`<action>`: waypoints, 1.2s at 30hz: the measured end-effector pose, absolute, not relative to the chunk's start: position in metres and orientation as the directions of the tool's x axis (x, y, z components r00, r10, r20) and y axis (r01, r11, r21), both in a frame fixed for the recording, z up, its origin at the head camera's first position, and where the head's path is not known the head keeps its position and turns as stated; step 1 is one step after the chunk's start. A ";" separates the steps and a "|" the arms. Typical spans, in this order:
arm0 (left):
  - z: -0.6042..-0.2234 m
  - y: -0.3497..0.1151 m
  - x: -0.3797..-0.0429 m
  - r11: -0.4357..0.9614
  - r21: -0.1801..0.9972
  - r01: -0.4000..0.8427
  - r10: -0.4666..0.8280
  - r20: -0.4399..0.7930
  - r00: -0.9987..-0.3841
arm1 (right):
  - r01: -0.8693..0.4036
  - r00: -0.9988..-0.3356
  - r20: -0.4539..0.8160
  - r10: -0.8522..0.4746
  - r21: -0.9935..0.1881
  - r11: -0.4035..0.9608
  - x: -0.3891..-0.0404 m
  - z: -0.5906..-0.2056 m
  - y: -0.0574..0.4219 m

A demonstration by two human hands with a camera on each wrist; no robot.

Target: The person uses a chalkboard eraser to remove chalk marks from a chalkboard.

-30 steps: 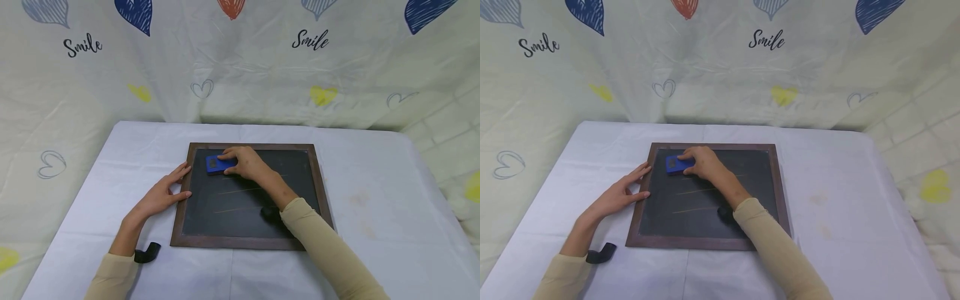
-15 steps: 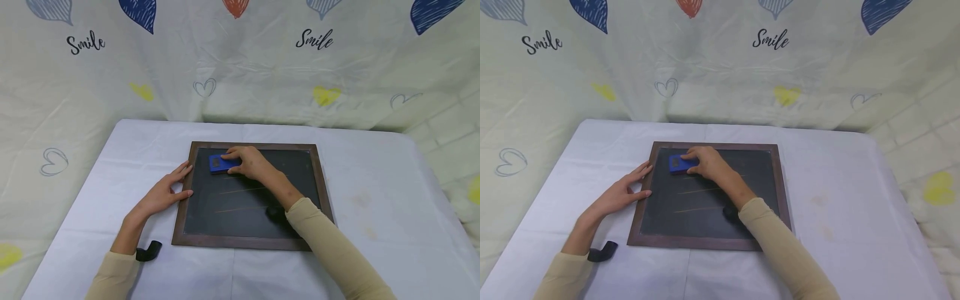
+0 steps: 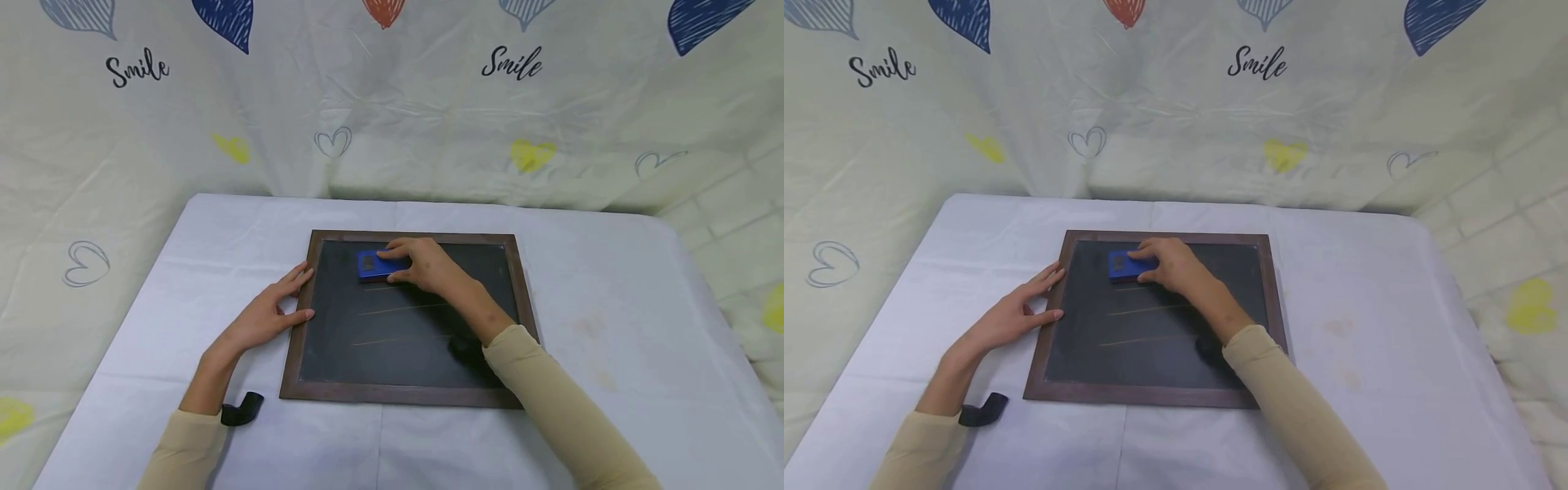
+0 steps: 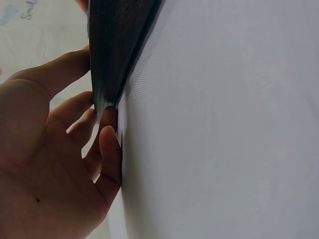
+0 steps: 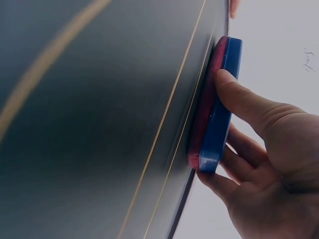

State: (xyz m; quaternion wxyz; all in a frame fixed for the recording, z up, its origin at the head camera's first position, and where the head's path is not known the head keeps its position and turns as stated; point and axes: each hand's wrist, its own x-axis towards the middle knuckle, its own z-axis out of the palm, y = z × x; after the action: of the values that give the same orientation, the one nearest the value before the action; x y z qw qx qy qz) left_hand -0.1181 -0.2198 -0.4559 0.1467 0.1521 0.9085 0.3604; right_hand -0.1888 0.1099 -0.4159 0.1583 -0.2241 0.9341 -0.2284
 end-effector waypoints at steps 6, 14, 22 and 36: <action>-0.455 -0.219 -0.118 0.700 0.695 0.162 0.378 -0.168 -0.911 | -0.332 -0.864 -0.180 -0.470 -0.500 0.800 -0.187 -0.416 0.126; -0.456 -0.220 -0.117 0.695 0.702 0.155 0.377 -0.172 -0.910 | -0.297 -0.879 -0.183 -0.441 -0.514 0.805 -0.186 -0.417 0.148; -0.454 -0.219 -0.117 0.683 0.712 0.163 0.389 -0.166 -0.906 | -0.264 -0.895 -0.189 -0.405 -0.507 0.820 -0.182 -0.416 0.170; -0.456 -0.221 -0.118 0.684 0.710 0.164 0.387 -0.164 -0.907 | -0.231 -0.920 -0.168 -0.354 -0.496 0.837 -0.171 -0.415 0.212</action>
State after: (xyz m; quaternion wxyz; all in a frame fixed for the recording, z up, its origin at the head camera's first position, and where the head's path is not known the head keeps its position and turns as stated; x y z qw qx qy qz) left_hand -0.1179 -0.2209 -0.4562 0.1520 0.1521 0.9051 0.3669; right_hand -0.1710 0.2116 -0.4150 0.1274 -0.1539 0.9499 -0.2402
